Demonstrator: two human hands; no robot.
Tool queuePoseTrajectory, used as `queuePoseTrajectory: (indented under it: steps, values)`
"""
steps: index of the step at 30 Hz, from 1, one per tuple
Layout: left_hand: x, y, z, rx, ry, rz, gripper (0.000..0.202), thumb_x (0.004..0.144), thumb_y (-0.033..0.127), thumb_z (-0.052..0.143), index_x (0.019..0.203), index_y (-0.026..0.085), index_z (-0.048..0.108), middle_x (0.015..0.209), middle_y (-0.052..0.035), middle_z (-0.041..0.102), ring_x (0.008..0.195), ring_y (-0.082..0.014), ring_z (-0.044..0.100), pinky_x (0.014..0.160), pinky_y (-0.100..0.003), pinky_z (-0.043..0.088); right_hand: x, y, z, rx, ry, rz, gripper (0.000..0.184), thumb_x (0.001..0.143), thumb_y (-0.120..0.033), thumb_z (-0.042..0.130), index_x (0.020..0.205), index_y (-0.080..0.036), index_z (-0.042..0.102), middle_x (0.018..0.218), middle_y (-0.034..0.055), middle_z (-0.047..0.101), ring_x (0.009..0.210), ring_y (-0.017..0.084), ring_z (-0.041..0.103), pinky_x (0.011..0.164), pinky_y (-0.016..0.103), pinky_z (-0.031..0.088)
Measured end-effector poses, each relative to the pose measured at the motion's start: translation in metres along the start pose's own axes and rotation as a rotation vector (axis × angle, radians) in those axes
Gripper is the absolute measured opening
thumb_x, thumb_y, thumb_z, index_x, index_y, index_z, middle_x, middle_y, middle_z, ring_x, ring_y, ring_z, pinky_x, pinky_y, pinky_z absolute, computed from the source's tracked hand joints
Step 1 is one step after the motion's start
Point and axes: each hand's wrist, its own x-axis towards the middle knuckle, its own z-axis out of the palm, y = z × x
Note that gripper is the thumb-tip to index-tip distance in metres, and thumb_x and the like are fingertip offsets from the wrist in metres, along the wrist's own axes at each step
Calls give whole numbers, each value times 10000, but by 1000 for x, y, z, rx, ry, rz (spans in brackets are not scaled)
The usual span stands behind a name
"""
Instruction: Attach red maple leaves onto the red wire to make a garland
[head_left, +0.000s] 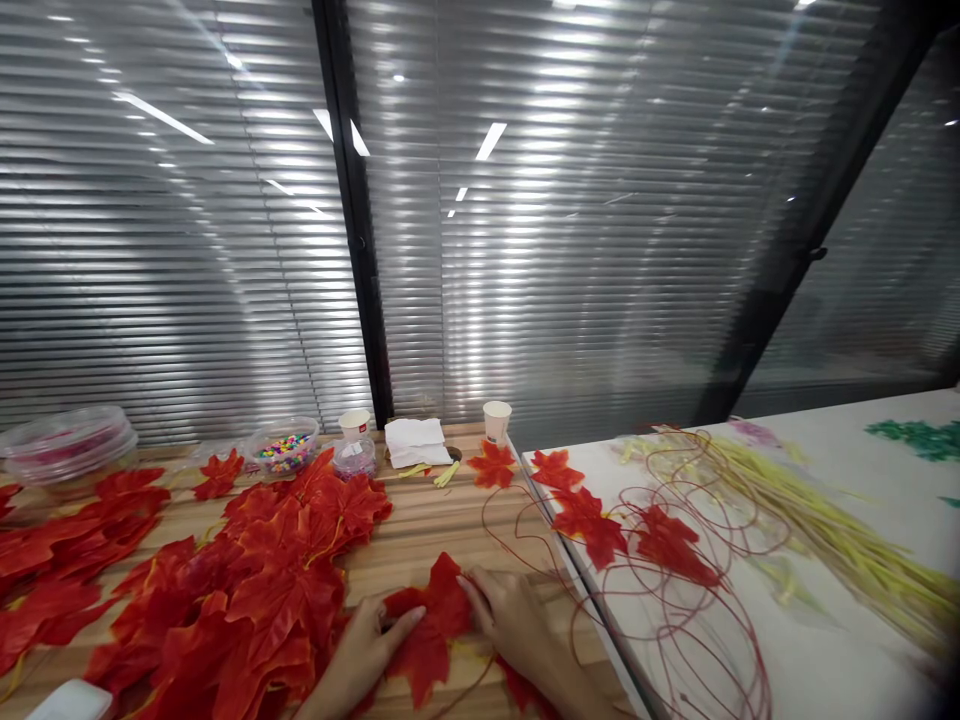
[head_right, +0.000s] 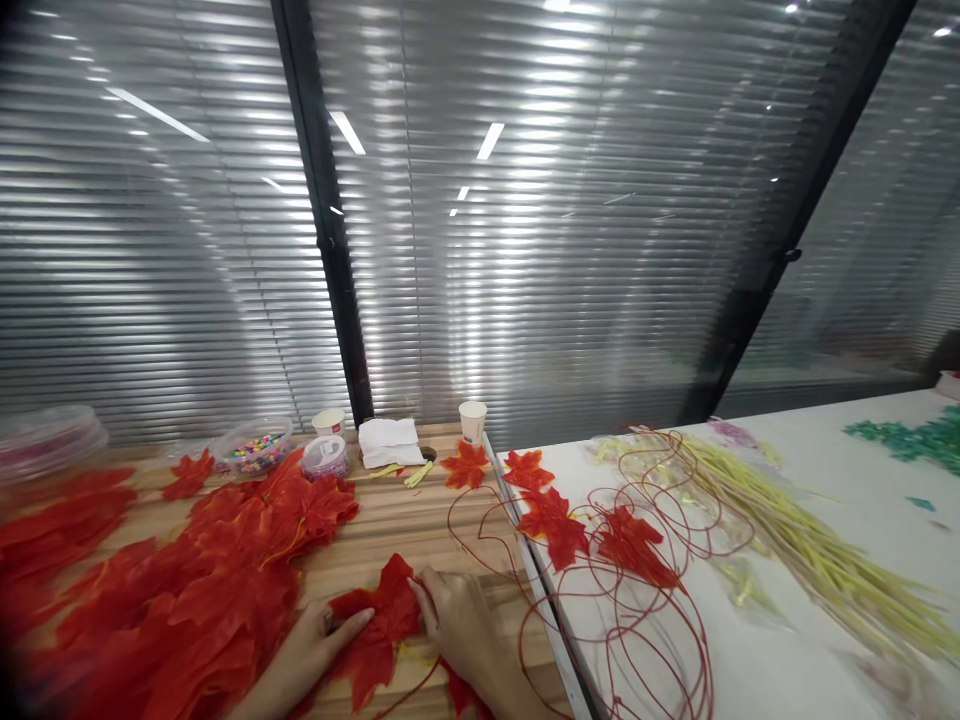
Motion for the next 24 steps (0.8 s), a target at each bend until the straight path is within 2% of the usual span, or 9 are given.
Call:
queuePoseTrajectory:
  steps: [9,15,24]
  values:
    - [-2,6,2,-7,13,-23,433,699,513,557,864,128,668,877,-96,673,840,-240,592,769,-312,458,1,-1,1,-38,52,-41,281,915,-265,317,749,-184,528,616,13,619,535,140,579,497,245,273]
    - [-3,9,1,-7,7,-40,443,687,523,563,862,131,669,867,-96,672,843,-244,586,756,-312,460,1,0,3,-30,56,-34,288,920,-282,305,786,-187,542,641,17,631,564,141,585,511,238,288]
    - [-1,3,1,12,19,-62,434,677,527,570,820,128,664,800,-87,675,777,-237,599,704,-309,471,1,0,3,5,45,-29,268,914,-267,321,789,-186,544,656,21,635,588,145,595,525,227,312]
